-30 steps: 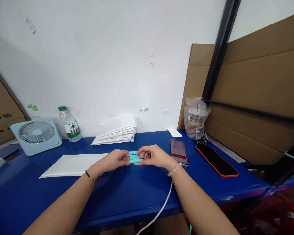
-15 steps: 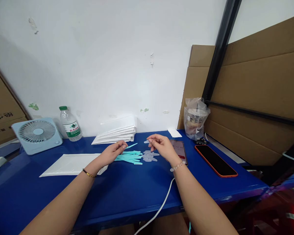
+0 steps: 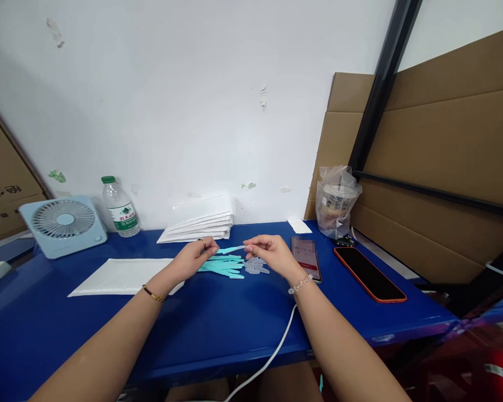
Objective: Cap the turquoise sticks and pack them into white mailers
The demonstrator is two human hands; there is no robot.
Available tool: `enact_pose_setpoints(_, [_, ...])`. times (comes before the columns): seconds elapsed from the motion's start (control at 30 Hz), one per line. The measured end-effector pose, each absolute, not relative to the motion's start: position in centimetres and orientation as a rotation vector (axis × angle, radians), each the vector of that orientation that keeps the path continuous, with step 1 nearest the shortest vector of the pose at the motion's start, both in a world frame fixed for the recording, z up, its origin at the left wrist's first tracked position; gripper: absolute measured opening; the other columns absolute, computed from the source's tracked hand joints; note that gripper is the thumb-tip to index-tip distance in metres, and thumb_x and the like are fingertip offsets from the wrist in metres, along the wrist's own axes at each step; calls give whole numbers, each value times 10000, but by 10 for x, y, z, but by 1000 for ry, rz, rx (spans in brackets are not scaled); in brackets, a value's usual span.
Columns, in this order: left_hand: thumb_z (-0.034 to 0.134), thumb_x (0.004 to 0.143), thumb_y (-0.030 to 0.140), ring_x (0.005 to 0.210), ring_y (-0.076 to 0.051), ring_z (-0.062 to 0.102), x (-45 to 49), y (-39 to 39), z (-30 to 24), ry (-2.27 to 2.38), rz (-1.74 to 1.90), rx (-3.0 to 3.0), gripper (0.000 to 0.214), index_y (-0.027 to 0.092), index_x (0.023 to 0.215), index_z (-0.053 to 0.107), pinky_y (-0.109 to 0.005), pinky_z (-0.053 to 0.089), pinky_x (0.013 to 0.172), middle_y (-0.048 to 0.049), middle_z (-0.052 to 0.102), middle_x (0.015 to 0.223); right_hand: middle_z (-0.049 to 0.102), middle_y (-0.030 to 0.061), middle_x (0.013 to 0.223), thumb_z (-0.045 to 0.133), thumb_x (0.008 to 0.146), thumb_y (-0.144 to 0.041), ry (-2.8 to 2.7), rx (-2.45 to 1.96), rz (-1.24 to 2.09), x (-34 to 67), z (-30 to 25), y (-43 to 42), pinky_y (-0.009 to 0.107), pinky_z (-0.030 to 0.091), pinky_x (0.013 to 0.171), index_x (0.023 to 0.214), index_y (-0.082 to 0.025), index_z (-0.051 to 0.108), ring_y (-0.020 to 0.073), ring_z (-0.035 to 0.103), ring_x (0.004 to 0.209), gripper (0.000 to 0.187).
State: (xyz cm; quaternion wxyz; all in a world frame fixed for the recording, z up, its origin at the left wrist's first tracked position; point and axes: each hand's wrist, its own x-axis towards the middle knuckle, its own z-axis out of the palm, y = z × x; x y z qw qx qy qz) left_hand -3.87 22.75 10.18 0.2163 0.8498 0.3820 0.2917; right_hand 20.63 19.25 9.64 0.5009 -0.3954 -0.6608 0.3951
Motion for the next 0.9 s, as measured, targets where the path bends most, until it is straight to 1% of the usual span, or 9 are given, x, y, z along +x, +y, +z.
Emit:
enact_pose_setpoints(0.13, [379,876,347,651,-124,473,-39,228,101,1052,807,2371,230,194,785,524,-231,344,604,25,535,696,662,39,690,635,759,-429,-1539,-936,1015,205,98,192,268,493,535,882,-145,665,128,615,523,311])
enact_pose_setpoints(0.23, [369,877,362,666,-131,482,-38,228,101,1053,798,2376,246,192,795,527,-235,348,615,16,547,712,649,29,662,637,754,-433,-1523,-946,1072,203,100,191,257,483,511,877,-140,638,118,597,492,318])
enact_pose_setpoints(0.4, [360,876,369,642,-132,468,-38,227,102,1071,791,2374,253,196,782,520,-239,335,596,17,526,686,662,48,732,653,740,-423,-1575,-956,1030,202,102,189,292,514,606,876,-148,617,134,621,593,309])
enact_pose_setpoints(0.6, [371,871,372,657,-136,483,-37,226,103,1054,787,2365,254,196,787,533,-241,342,607,12,547,706,657,36,695,646,751,-425,-1647,-924,1002,199,100,188,337,523,713,875,-155,607,161,647,669,299])
enact_pose_setpoints(0.77, [371,875,365,669,-135,492,-33,223,102,1020,779,2352,252,192,810,542,-239,351,614,8,557,725,674,41,706,632,771,-410,-1705,-879,1047,194,97,189,339,519,736,908,-159,610,172,661,716,287])
enact_pose_setpoints(0.9, [370,881,358,678,-134,498,-29,220,100,1004,778,2344,246,190,817,538,-237,354,616,8,558,730,688,51,737,631,768,-426,-1730,-857,1085,189,94,190,339,522,730,929,-158,610,183,669,744,314])
